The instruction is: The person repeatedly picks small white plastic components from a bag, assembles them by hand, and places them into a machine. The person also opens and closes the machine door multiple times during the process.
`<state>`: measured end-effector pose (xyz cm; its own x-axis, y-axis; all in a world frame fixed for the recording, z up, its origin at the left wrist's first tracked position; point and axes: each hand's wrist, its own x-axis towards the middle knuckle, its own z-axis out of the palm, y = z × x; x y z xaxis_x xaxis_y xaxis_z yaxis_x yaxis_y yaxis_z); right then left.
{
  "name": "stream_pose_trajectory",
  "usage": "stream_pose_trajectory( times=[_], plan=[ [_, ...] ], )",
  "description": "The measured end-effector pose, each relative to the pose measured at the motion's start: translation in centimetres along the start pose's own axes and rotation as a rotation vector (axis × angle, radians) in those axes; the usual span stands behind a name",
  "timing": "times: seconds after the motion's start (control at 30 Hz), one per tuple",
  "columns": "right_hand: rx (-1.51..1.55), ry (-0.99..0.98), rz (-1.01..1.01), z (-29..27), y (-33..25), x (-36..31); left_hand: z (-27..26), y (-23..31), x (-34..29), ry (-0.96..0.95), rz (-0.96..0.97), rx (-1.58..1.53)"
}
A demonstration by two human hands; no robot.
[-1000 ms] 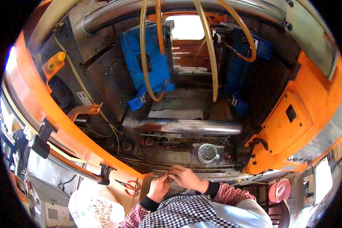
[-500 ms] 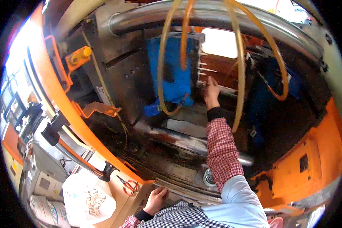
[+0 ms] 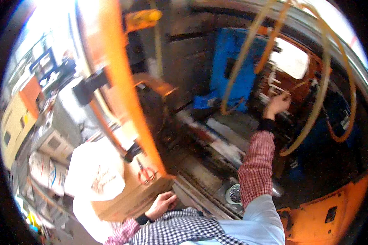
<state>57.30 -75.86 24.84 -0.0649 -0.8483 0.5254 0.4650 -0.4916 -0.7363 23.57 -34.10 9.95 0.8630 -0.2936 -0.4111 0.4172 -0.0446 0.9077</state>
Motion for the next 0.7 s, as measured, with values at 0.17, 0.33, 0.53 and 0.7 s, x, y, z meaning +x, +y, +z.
stream_pose_trajectory(
  times=[0.17,0.33,0.53,0.7],
  plan=[
    [0.128,-0.24,0.15,-15.6,-16.9,-15.5,-3.6,-2.6,-1.2,-0.094,0.028,0.168],
    [0.414,-1.487,-0.197,-29.7,-19.8,-27.8,-8.0,-9.8,-3.2,0.073,0.089,-0.078],
    [0.586,-1.815,0.179,-24.5,-23.0,-46.9,-12.3,-9.9,-8.6,0.38,-0.168,-0.146],
    [0.451,-1.942,-0.038,-23.3,-24.1,-53.0,-15.2,-11.6,-9.3,0.591,0.023,-0.084]
  ],
)
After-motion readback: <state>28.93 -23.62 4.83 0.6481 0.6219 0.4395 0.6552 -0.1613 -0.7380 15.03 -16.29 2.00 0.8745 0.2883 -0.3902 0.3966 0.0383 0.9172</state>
